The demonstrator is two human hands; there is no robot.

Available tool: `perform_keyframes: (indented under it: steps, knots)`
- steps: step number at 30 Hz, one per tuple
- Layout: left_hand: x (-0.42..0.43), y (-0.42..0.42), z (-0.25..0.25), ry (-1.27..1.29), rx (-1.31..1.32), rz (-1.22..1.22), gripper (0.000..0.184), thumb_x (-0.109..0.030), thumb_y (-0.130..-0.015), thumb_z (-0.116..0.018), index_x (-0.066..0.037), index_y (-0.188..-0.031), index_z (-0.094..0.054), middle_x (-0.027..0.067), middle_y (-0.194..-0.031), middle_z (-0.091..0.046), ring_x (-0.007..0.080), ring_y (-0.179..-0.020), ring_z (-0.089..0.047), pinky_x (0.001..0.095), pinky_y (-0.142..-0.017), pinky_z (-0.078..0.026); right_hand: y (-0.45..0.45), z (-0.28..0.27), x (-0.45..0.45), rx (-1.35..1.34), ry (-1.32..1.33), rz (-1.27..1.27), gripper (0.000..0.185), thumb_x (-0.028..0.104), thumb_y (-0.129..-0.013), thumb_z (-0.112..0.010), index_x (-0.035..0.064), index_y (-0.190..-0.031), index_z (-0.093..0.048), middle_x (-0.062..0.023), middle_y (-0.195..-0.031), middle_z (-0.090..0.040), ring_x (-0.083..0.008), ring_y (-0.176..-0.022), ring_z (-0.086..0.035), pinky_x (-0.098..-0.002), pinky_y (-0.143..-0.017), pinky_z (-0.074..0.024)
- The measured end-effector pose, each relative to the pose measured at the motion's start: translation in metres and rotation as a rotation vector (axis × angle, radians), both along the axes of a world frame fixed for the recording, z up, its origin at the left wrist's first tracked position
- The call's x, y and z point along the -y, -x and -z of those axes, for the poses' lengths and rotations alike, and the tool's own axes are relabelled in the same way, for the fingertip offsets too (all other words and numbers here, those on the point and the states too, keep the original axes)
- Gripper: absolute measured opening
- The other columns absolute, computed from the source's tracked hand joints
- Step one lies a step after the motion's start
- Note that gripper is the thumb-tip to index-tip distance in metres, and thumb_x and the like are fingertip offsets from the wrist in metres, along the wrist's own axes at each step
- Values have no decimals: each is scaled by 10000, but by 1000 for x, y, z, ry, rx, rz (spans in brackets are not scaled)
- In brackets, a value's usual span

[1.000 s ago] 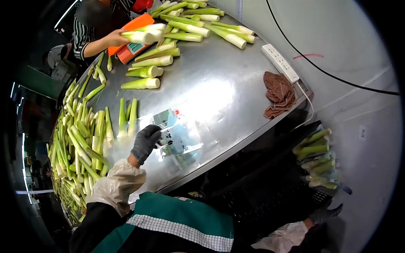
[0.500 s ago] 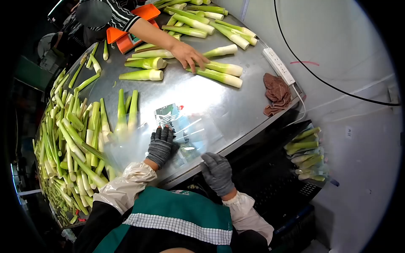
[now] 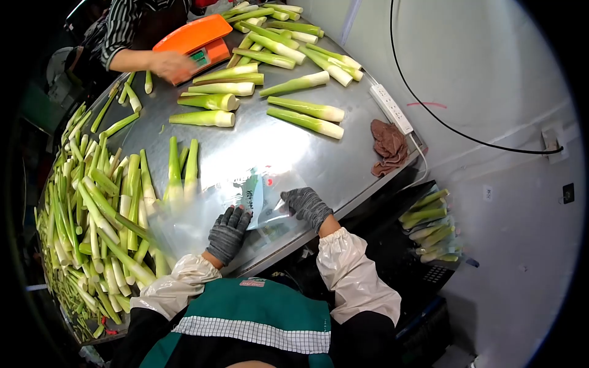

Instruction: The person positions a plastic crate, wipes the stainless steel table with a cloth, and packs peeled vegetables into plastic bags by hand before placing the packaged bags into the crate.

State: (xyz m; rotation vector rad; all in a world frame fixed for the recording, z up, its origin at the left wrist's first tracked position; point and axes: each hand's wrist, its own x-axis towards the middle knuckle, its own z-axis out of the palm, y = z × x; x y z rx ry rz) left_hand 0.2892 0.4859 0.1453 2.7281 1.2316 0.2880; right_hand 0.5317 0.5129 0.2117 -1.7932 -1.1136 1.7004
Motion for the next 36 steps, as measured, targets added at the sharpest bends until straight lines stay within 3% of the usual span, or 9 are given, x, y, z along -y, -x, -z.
perform_keyframes:
  steps: [4,8,11,15,24,28,30,33,36]
  knots:
    - [6,6,-9,32,-8,-11,468,-297,-729,-567,-117,-1144,-445,167,-1196,-426,356,-1091,-412,518,-840,-347,-3,3,7,114,7,-197,221,242,-770,-585,28,-805,-628,-11,-566,-532,-74,-485,-447,-202,-451,-363]
    - [12,3,-52,56,30,-20,509,-328,-708,-605,-106,-1140,-452,174,-1159,-445,361,-1082,-409,484,-831,-364,4,11,28,-287,-70,103,207,209,-720,-655,9,-751,-608,-10,-557,-523,-64,-466,-413,-194,-441,-333]
    - [9,-4,-88,323,391,-240,514,-351,-683,-652,-11,-1033,-488,169,-825,-552,288,-734,-563,366,-633,-457,21,6,40,-315,-75,171,183,187,-712,-667,35,-685,-569,7,-544,-501,-57,-452,-397,-194,-424,-316]
    - [2,-26,-118,738,325,-347,489,-376,-661,-681,13,-897,-499,134,-695,-547,245,-621,-554,331,-561,-446,56,-3,50,-416,-136,291,224,180,-702,-679,72,-612,-504,24,-521,-461,-52,-469,-421,-190,-432,-331]
    - [18,-26,-118,698,522,-201,411,-286,-687,-667,0,-883,-447,125,-674,-553,236,-610,-564,325,-552,-446,87,-8,59,-874,-88,460,166,161,-741,-644,62,-681,-526,-30,-637,-543,-100,-557,-505,-216,-476,-402]
    - [30,-4,-112,613,503,-399,180,-116,-740,-586,-26,-845,-471,108,-625,-546,203,-561,-555,329,-487,-421,105,-18,57,-737,-260,370,250,246,-709,-676,54,-637,-533,-26,-599,-544,-88,-506,-483,-215,-474,-387]
    - [35,14,-117,299,527,-259,69,-60,-776,-514,-25,-817,-471,97,-601,-533,165,-505,-529,312,-452,-417,110,-26,55,-504,-277,286,271,260,-691,-689,44,-619,-543,-12,-557,-532,-77,-498,-476,-212,-477,-384]
    - [37,50,-99,529,472,-449,52,-66,-813,-456,-17,-831,-459,92,-611,-533,142,-451,-520,268,-406,-429,115,-33,53,-398,-386,272,218,142,-701,-683,49,-587,-522,11,-545,-474,-69,-519,-415,-244,-506,-367]
    - [36,57,-144,1503,1112,-967,124,-142,-841,-431,-28,-875,-463,104,-702,-554,188,-502,-542,274,-448,-458,125,-38,56,-399,-661,146,223,124,-708,-672,29,-590,-509,-10,-556,-468,-88,-530,-417,-257,-509,-370]
